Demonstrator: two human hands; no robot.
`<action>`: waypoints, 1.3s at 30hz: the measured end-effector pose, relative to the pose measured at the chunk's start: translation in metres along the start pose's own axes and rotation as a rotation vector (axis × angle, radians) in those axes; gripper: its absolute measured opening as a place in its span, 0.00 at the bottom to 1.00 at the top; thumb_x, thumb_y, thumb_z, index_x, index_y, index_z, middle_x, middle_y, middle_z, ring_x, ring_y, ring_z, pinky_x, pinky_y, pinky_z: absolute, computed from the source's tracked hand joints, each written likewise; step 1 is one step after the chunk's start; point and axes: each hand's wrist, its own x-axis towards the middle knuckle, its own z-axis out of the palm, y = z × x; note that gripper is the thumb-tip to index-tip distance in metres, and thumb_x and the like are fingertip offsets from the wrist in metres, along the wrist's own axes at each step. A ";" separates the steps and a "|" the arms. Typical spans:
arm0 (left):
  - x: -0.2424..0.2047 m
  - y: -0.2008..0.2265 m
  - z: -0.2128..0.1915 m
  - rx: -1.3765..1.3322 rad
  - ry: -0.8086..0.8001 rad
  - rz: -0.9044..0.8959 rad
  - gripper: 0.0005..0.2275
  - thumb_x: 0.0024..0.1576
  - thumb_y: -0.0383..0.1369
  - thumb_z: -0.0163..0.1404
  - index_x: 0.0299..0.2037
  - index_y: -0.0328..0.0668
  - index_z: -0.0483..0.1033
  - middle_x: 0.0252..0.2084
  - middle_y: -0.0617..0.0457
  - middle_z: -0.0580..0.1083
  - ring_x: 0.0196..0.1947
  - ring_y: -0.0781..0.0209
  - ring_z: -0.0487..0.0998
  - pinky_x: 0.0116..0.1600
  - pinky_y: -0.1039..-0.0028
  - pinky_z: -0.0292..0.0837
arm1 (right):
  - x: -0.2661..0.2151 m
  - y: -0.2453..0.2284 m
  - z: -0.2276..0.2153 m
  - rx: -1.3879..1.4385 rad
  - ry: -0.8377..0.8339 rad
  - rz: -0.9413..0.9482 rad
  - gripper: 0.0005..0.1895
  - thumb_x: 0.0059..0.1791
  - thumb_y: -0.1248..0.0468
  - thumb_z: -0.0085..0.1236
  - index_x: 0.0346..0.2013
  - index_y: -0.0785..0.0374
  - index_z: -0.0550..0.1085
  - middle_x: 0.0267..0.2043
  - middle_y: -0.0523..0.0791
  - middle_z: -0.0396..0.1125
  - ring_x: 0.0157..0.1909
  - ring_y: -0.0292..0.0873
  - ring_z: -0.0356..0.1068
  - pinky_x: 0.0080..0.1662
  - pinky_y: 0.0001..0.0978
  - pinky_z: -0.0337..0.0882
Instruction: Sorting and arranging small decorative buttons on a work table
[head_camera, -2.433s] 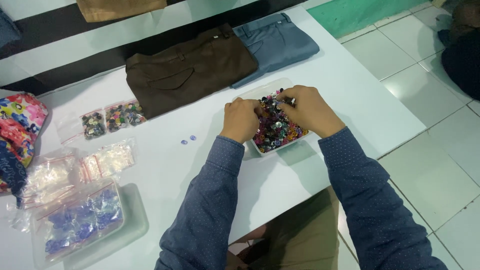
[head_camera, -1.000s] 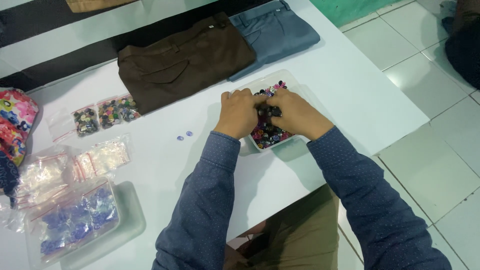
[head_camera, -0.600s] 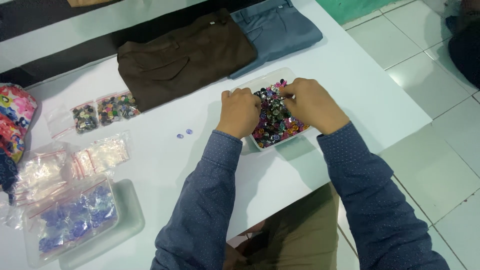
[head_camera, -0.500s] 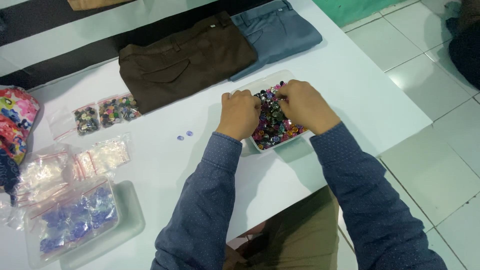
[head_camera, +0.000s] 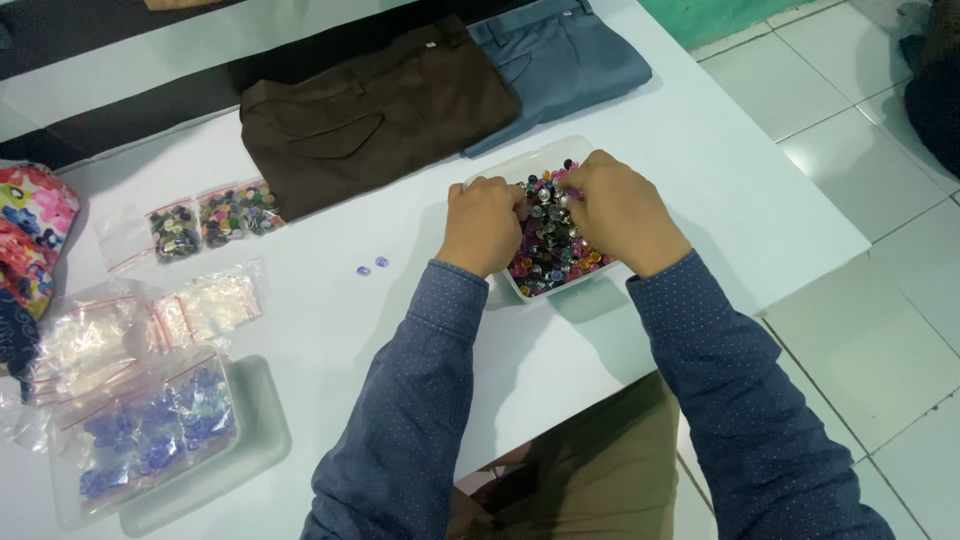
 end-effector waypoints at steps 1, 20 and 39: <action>0.000 -0.001 0.001 0.001 0.001 0.001 0.10 0.54 0.22 0.46 0.34 0.47 0.81 0.30 0.53 0.74 0.40 0.53 0.76 0.58 0.57 0.60 | 0.000 -0.005 -0.001 0.000 0.002 0.000 0.15 0.48 0.69 0.60 0.49 0.68 0.80 0.41 0.56 0.72 0.44 0.58 0.76 0.41 0.45 0.77; -0.001 -0.001 0.011 0.062 0.125 0.032 0.07 0.54 0.21 0.49 0.36 0.42 0.79 0.27 0.51 0.74 0.38 0.52 0.78 0.65 0.47 0.50 | 0.000 -0.002 -0.004 0.386 0.102 -0.001 0.10 0.51 0.71 0.58 0.45 0.71 0.80 0.37 0.60 0.74 0.42 0.62 0.76 0.39 0.46 0.77; 0.007 -0.008 0.003 -0.027 0.358 0.126 0.10 0.54 0.18 0.46 0.36 0.45 0.78 0.29 0.53 0.74 0.41 0.52 0.78 0.59 0.57 0.60 | 0.002 0.002 -0.001 0.201 0.042 -0.037 0.14 0.47 0.70 0.60 0.47 0.65 0.81 0.41 0.54 0.74 0.42 0.57 0.76 0.38 0.42 0.77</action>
